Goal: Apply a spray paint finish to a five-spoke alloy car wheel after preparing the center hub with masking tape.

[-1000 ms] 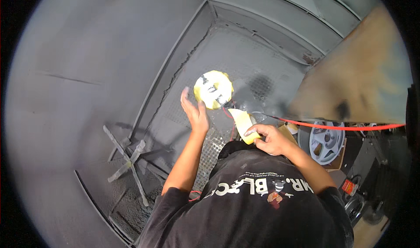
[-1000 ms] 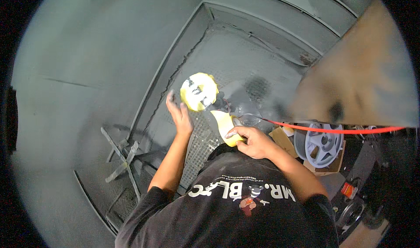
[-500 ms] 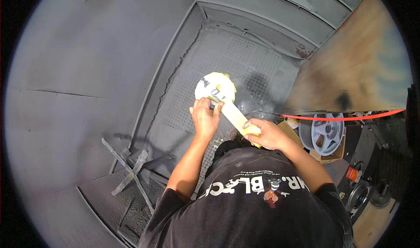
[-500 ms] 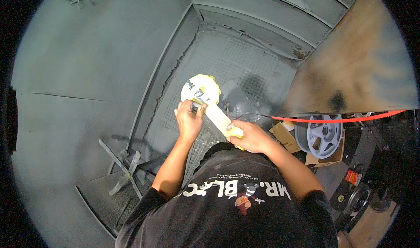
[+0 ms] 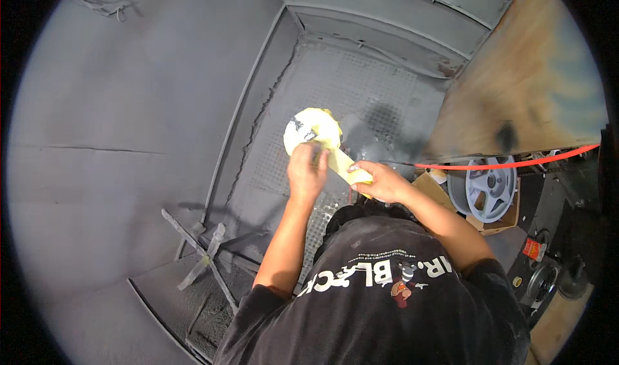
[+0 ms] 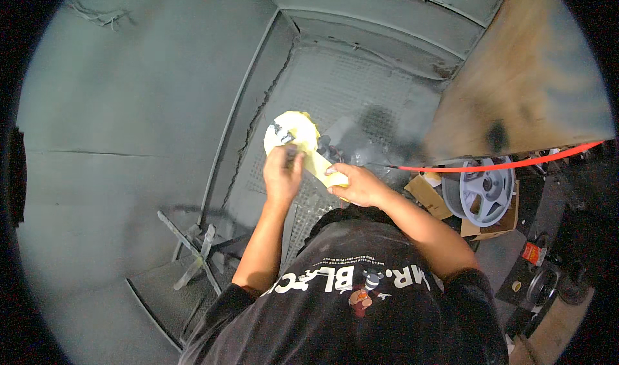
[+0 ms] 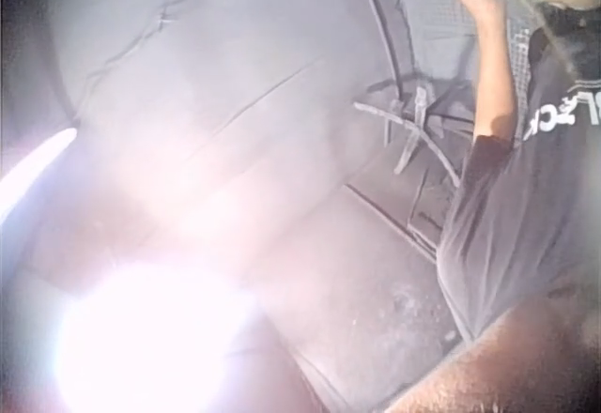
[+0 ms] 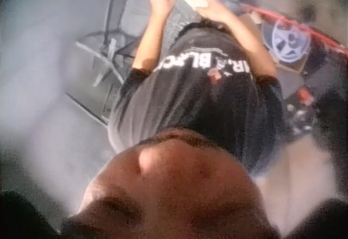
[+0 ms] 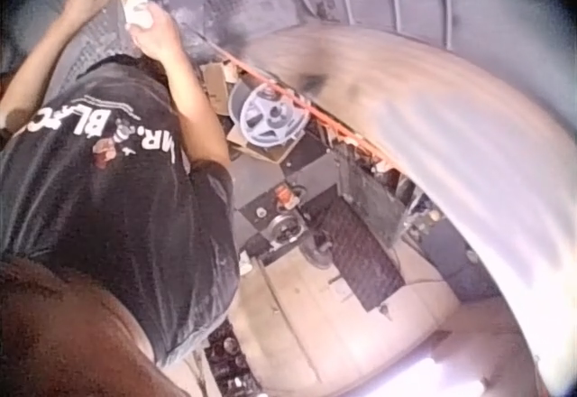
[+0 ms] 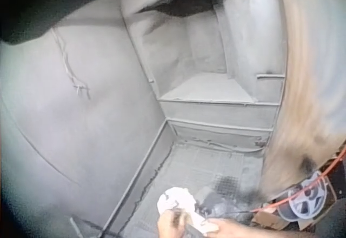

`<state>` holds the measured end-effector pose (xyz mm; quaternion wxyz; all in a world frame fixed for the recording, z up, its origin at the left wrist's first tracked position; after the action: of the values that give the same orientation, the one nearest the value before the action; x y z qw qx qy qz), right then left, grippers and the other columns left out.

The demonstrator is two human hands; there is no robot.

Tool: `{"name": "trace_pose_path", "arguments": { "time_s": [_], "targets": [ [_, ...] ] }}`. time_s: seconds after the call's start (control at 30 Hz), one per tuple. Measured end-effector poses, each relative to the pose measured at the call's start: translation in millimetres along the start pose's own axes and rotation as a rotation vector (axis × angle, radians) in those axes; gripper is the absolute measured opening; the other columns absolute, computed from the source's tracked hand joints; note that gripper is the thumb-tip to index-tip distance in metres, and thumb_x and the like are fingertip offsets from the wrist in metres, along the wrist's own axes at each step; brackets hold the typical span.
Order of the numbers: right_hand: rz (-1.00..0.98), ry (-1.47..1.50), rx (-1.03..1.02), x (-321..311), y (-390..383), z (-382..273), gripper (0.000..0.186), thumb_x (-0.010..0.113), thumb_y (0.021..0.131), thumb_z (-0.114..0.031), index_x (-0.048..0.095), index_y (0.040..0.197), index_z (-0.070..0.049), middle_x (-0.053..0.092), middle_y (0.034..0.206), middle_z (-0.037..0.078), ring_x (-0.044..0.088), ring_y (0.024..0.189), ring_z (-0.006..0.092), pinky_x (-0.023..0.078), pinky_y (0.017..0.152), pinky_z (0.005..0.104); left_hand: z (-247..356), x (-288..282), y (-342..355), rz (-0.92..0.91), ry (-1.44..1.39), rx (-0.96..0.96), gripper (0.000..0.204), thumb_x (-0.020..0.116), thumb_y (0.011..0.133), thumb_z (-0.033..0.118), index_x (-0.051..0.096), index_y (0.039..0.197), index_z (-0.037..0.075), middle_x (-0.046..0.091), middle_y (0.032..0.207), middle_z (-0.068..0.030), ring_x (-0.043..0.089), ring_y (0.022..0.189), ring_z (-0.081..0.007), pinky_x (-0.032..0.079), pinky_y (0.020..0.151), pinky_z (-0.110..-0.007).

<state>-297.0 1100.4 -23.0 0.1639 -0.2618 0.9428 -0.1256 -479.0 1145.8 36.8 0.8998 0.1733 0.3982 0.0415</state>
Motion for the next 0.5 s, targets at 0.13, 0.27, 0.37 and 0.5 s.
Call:
{"name": "trace_pose_path", "arguments": {
  "time_s": [0.13, 0.27, 0.37, 0.5],
  "targets": [
    [-0.037, -0.054, -0.115, 2, 11, 11, 0.041, 0.071, 0.090, -0.025, 0.063, 0.128, -0.012, 0.068, 0.114, 0.019, 0.067, 0.107, 0.0335, 0.052, 0.091, 0.0412, 27, 12, 0, -0.007, 0.262, 0.128, 0.030, 0.076, 0.083, 0.015, 0.073, 0.111, 0.004, 0.067, 0.109, -0.0094, 0.061, 0.102, -0.0308, 0.048, 0.093, -0.042],
    [-0.111, -0.128, -0.149, 5, 19, 10, 0.037, 0.067, 0.092, -0.022, 0.065, 0.128, -0.013, 0.065, 0.120, 0.019, 0.064, 0.111, 0.0370, 0.050, 0.096, 0.0422, 22, 16, 0, 0.040, 0.329, 0.161, 0.040, 0.080, 0.079, 0.027, 0.073, 0.113, 0.008, 0.065, 0.108, -0.0056, 0.058, 0.102, -0.0284, 0.046, 0.092, -0.042],
    [-0.146, -0.096, -0.157, 7, 22, 10, 0.036, 0.067, 0.093, -0.022, 0.065, 0.128, -0.013, 0.065, 0.119, 0.020, 0.064, 0.111, 0.0376, 0.049, 0.097, 0.0429, 15, 19, 4, 0.073, 0.325, 0.155, 0.043, 0.085, 0.072, 0.032, 0.074, 0.107, 0.010, 0.064, 0.100, -0.0041, 0.056, 0.095, -0.0275, 0.046, 0.087, -0.041],
    [-0.105, -0.130, -0.203, 7, 24, 7, 0.034, 0.067, 0.093, -0.021, 0.067, 0.126, -0.014, 0.069, 0.104, 0.021, 0.067, 0.102, 0.0366, 0.052, 0.091, 0.0432, 8, 21, 5, 0.184, 0.304, 0.169, 0.041, 0.091, 0.062, 0.031, 0.072, 0.092, 0.012, 0.062, 0.091, -0.0028, 0.055, 0.088, -0.0272, 0.046, 0.081, -0.041]
  ]
}}
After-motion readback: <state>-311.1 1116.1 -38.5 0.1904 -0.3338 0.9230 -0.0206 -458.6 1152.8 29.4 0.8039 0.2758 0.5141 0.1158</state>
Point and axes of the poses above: each hand's wrist, its own y-axis towards the middle knuckle, its own x-axis out of the palm, z = x × y, the point moved 8 cm from there along y, towards the middle knuckle
